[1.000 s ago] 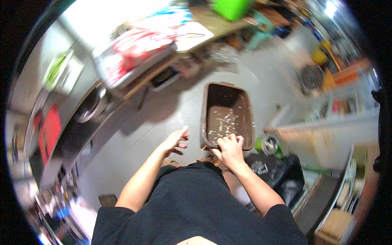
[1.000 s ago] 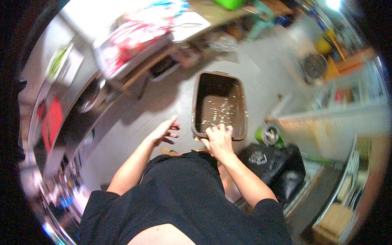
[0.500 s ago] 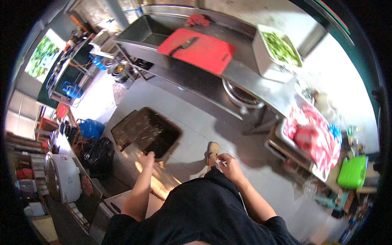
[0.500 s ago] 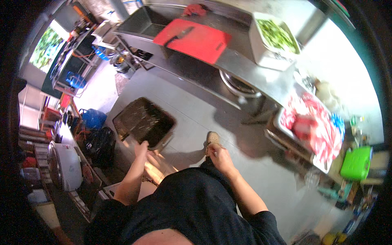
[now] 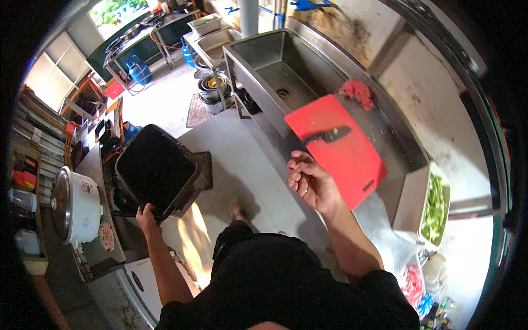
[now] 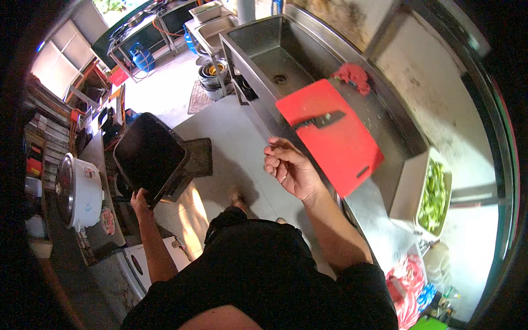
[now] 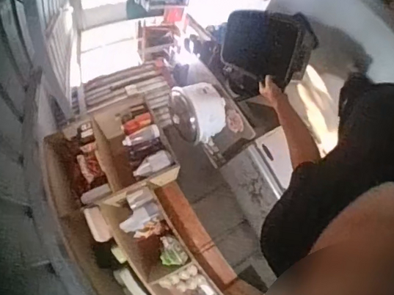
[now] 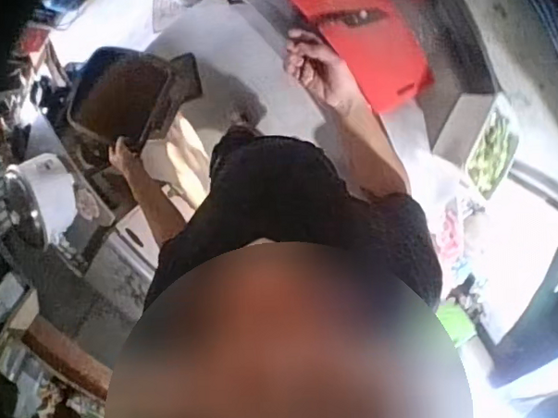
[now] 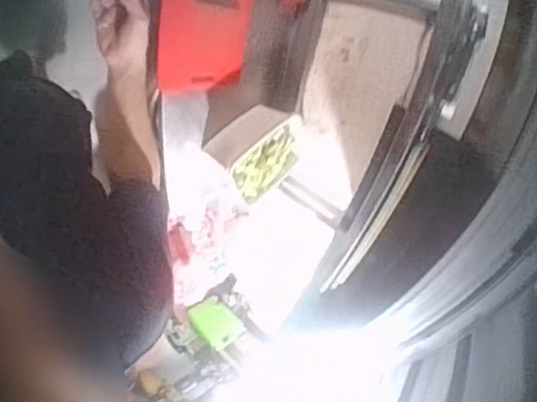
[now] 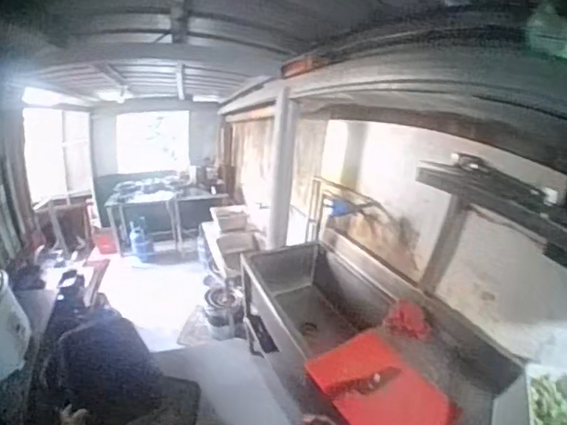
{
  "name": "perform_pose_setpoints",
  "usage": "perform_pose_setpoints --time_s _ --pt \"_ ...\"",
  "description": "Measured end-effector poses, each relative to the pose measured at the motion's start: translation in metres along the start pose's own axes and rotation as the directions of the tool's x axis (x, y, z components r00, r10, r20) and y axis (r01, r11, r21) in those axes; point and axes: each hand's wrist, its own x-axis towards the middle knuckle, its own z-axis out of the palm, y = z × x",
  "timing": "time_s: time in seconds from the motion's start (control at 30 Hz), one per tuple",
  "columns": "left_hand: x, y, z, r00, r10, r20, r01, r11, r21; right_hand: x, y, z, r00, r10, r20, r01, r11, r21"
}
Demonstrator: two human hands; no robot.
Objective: The person washes chopped green vegetables in a metal tray under running water, rinses the tray and a red cutting board, and places them on a shelf. The person then clears debris from the sink drain and washes their hands.
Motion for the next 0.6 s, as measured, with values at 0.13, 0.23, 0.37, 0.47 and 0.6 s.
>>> perform_pose_setpoints --time_s 0.13,0.23,0.37,0.47,0.6 --pt "0.053 0.039 0.068 0.987 0.091 0.130 -0.087 0.996 -0.037 0.092 -0.025 0.045 0.983 -0.038 0.178 0.023 0.996 0.085" --pt "0.099 0.095 0.139 0.945 0.164 0.284 -0.165 0.986 -0.020 0.150 -0.034 0.066 0.977 -0.118 0.180 0.100 0.989 0.105" --pt "0.159 0.180 0.242 0.748 0.319 0.582 -0.365 0.930 -0.041 0.217 -0.048 0.086 0.960 -0.228 0.163 0.225 0.974 0.036" --pt "0.183 0.222 0.317 0.683 0.309 0.662 -0.390 0.921 -0.027 0.259 -0.066 0.089 0.954 -0.270 0.130 0.263 0.962 0.072" --pt "0.189 0.246 0.423 0.639 0.221 0.736 -0.266 0.962 -0.058 0.304 -0.115 0.085 0.896 -0.444 -0.033 0.394 0.825 -0.405"
